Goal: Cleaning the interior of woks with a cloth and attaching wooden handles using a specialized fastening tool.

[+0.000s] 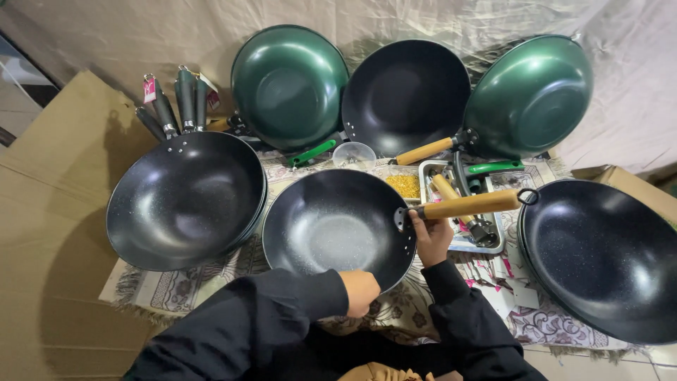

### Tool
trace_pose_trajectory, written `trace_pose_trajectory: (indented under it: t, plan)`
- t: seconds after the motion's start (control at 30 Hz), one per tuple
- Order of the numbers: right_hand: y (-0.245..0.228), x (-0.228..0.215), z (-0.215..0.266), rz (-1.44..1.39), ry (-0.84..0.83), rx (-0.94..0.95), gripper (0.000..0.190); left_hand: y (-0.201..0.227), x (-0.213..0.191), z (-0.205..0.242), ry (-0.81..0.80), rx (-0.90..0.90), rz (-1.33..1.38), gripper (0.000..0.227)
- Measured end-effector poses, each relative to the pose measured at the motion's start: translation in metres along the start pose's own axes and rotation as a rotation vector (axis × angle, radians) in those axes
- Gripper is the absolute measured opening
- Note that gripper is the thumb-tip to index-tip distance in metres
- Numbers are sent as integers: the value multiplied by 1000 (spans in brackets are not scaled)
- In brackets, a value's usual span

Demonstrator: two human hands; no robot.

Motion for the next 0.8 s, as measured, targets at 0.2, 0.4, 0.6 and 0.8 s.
trace_pose_trajectory:
  t: [0.2,0.4,0.6,0.8]
  plan:
    - [-30,4,-16,-330,-27,42,48,21,-53,82,88,15,154,33]
    - [-74,5,-31,-582,107,-66,15,44,-121,191,475,453,374,18]
    - [-57,-7,-39,-631,150,-57,17,4,-123,232,732,278,306,22]
    - [-133,-20,-65,-294,38,-111,19,-43,-124,245,923,-15,491,25]
Point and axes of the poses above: each hand's wrist, its own z-axis away from the middle knuckle, its own x-axis out of the palm, y = z × x, the point moved 10 cm from there along -z, towards the middle knuckle, and after that the axes turned 10 degrees about -y, right-handed, at the moved point
